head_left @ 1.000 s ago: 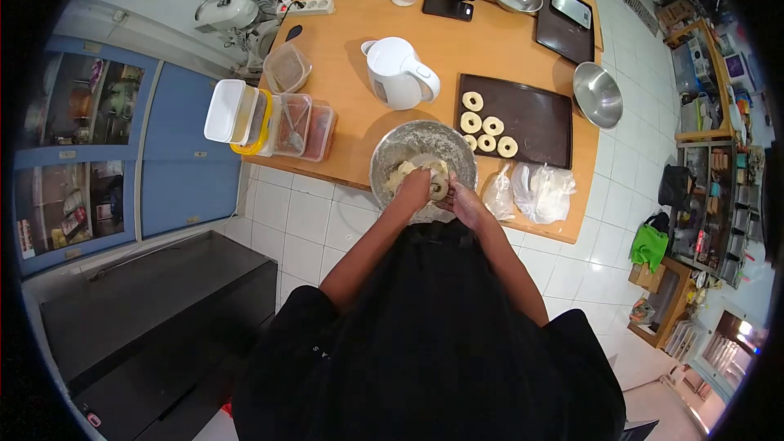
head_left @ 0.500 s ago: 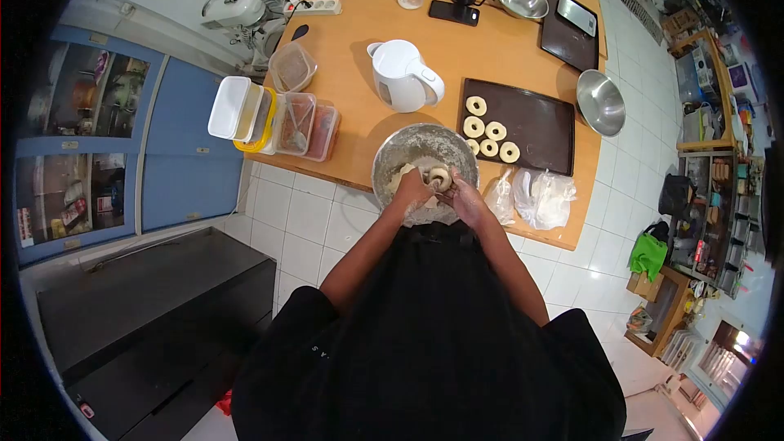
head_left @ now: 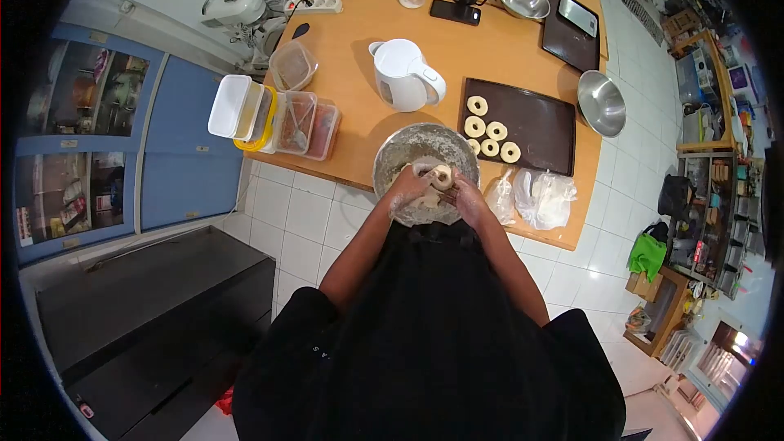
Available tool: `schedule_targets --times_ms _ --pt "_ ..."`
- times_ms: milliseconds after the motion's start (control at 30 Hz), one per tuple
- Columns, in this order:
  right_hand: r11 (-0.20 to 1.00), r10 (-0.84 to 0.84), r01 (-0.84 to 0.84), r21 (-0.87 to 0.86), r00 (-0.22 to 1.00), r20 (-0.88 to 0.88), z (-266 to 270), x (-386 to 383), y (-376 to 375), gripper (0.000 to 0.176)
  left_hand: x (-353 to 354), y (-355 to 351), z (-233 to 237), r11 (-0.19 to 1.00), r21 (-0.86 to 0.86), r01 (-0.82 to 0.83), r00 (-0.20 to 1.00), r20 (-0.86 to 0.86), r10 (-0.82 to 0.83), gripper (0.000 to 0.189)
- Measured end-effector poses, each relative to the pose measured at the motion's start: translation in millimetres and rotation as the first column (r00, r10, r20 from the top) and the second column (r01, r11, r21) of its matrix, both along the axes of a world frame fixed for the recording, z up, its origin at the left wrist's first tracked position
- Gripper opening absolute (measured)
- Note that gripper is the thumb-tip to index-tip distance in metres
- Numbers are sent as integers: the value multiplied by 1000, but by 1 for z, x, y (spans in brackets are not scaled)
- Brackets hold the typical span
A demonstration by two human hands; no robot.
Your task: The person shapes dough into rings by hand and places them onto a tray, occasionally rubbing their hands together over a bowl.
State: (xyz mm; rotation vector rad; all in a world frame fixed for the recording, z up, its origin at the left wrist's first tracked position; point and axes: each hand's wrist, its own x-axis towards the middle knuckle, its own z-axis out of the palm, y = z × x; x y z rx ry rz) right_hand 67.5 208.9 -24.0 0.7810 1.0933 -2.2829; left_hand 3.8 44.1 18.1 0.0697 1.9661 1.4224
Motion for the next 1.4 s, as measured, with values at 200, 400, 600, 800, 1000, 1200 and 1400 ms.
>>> schedule_targets --times_ms 200,400,600,800,1000,1200,1400 --pt "999 -23 23 25 1000 11 2 2 -1 43 4 0 -2 994 14 -110 969 223 104 36" --pt "996 -65 68 63 997 -46 -12 6 14 40 3 10 -24 977 117 -179 947 289 139 35" --pt "967 -160 176 183 982 -98 4 12 35 38 -10 45 -6 996 92 -18 975 223 -3 32" --pt "925 -290 303 228 953 -90 16 14 77 40 -31 99 17 991 -8 135 975 178 -131 34" --pt "899 -341 351 262 936 -84 -13 -5 134 40 -58 167 -21 974 33 223 964 143 -226 34" --pt "860 -315 274 430 949 25 -28 -37 201 42 -83 234 -101 968 95 234 955 164 -247 31" --pt "850 -266 199 488 961 72 -72 -32 253 53 -68 284 -102 983 107 147 917 359 -176 27"
